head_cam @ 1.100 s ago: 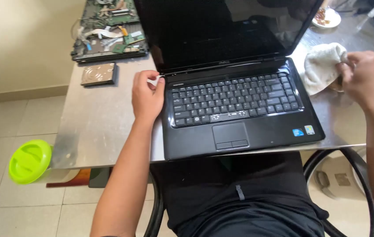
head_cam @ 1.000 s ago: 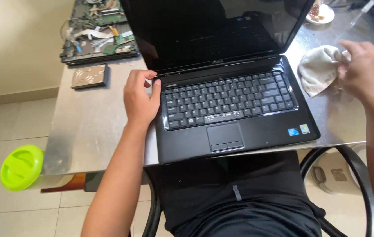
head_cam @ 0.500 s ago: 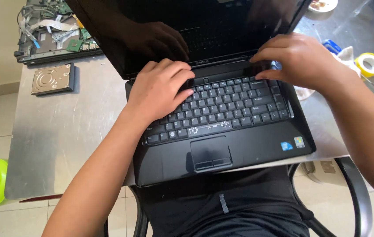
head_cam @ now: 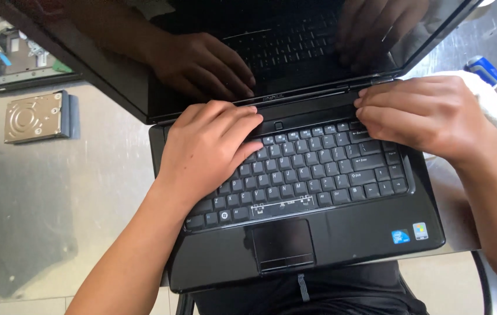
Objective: The person cleans a laptop with a cloth, pries off the keyboard bezel with their fingers, and then uses a screwdriver to remove internal screws.
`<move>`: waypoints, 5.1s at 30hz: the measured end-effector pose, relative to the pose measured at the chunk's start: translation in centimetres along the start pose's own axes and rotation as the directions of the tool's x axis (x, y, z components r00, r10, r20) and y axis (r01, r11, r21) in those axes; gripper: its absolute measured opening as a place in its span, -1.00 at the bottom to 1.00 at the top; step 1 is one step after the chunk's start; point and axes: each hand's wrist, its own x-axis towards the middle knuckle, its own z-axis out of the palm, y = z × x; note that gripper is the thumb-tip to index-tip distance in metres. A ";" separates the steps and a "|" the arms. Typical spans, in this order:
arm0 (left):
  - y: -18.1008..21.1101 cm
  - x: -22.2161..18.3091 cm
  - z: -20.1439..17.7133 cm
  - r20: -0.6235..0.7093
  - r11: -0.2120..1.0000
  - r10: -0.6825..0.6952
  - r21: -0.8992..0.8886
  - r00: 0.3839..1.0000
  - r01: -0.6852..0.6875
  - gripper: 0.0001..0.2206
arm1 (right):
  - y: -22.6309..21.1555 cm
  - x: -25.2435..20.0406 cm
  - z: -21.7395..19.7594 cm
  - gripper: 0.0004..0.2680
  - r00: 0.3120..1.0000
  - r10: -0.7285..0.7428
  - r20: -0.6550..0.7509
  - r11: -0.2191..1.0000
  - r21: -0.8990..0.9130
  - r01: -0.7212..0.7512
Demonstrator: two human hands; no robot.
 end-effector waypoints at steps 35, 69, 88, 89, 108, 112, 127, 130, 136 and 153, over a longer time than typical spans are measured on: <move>0.0 -2.4 1.2 -0.075 0.995 -0.044 0.087 0.996 0.050 -0.80 | -0.5 -0.4 6.7 -0.82 0.990 0.105 -0.093 0.982 -0.146 -0.118; -5.3 -7.8 -2.6 -0.346 0.870 -0.355 -0.461 0.869 0.173 -0.90 | -2.6 3.9 3.9 -0.77 0.995 -0.014 0.101 0.975 -0.220 0.036; -7.8 -10.2 -2.6 0.215 0.597 -0.577 -0.548 0.788 0.586 -0.77 | -2.2 10.4 5.7 -0.80 0.871 -0.458 0.179 0.840 -0.234 0.490; -7.7 -10.1 -2.7 0.233 0.565 -0.592 -0.562 0.771 0.604 -0.77 | -2.6 10.8 5.8 -0.83 0.875 -0.454 0.167 0.839 -0.252 0.483; -8.2 -10.1 -3.3 0.250 0.475 -0.558 -0.686 0.791 0.552 -0.80 | -7.0 17.8 9.6 -0.92 0.909 -0.408 0.079 0.851 -0.326 0.411; -8.1 -10.1 -3.4 0.266 0.464 -0.557 -0.686 0.787 0.561 -0.79 | -6.6 17.7 9.9 -0.91 0.915 -0.384 0.128 0.850 -0.337 0.404; -6.7 -9.0 -3.0 0.445 0.192 -0.737 -0.583 0.509 0.789 -0.76 | -6.9 16.6 10.1 -0.84 0.925 -0.365 0.108 0.887 -0.261 0.381; -6.8 -8.9 -3.3 0.491 0.182 -0.731 -0.528 0.473 0.829 -0.76 | -7.0 16.6 10.4 -0.83 0.931 -0.347 0.110 0.897 -0.251 0.364; -6.7 -8.9 -3.2 0.502 0.136 -0.734 -0.551 0.457 0.823 -0.78 | -7.1 16.6 10.3 -0.86 0.938 -0.341 0.062 0.917 -0.197 0.347; -6.4 -8.4 -3.5 0.515 0.143 -0.775 -0.422 0.367 0.895 -0.79 | -8.3 16.7 9.7 -0.90 0.983 -0.179 0.042 0.964 -0.190 0.183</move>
